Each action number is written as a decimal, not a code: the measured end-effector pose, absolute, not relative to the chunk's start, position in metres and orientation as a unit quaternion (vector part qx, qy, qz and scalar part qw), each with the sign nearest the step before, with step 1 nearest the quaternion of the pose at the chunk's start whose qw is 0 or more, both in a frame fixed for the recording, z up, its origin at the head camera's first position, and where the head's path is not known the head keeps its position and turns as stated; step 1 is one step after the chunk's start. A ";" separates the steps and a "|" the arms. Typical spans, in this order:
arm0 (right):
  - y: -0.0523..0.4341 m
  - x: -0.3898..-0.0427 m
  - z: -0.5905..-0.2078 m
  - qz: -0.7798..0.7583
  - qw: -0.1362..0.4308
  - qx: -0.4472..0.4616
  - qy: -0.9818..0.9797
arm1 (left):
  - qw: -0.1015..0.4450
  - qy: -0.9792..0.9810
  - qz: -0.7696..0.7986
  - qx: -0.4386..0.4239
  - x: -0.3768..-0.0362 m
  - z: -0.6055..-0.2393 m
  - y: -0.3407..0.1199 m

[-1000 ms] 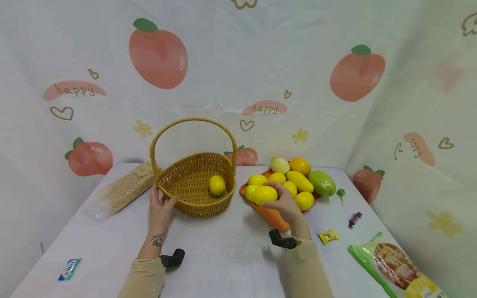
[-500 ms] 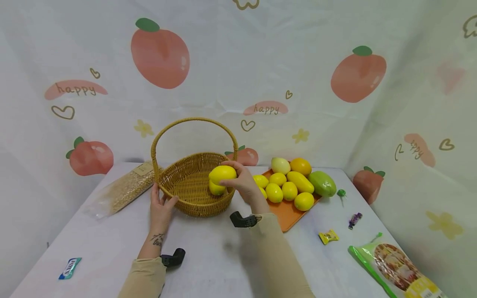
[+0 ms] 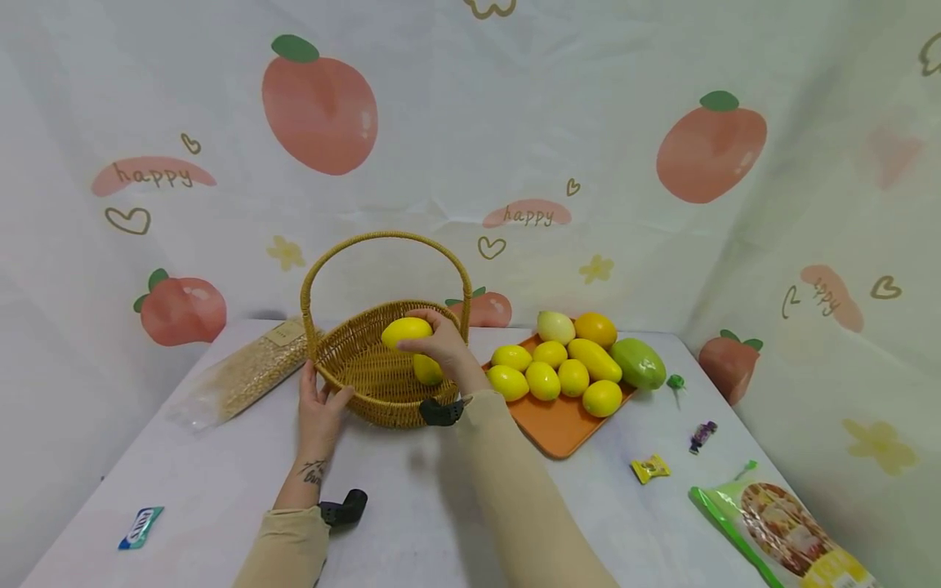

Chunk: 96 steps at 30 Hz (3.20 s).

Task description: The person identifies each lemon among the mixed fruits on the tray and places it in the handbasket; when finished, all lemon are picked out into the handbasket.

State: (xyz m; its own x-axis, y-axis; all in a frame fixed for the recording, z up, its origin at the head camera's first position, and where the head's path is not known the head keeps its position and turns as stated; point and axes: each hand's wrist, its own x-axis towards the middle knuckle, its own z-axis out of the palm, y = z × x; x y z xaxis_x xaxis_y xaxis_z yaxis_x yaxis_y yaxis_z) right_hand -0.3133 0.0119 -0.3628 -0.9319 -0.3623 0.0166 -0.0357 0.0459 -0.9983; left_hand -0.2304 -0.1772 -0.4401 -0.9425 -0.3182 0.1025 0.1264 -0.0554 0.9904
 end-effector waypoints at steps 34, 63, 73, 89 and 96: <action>0.169 -0.266 -0.385 -0.732 -0.022 -0.075 0.677 | 0.153 -0.681 -0.711 0.083 -0.230 -0.438 -0.177; 0.234 -0.251 -0.447 -0.668 -0.280 0.182 0.665 | 0.149 -0.680 -0.714 0.071 -0.224 -0.440 -0.177; 0.238 -0.256 -0.454 -0.630 -0.252 0.188 0.710 | 0.153 -0.677 -0.717 0.068 -0.227 -0.437 -0.176; 0.238 -0.257 -0.460 -0.566 -0.217 0.185 0.774 | 0.142 -0.685 -0.710 0.081 -0.226 -0.435 -0.176; 0.238 -0.254 -0.453 -0.579 -0.206 0.192 0.765 | 0.143 -0.675 -0.720 0.079 -0.226 -0.437 -0.176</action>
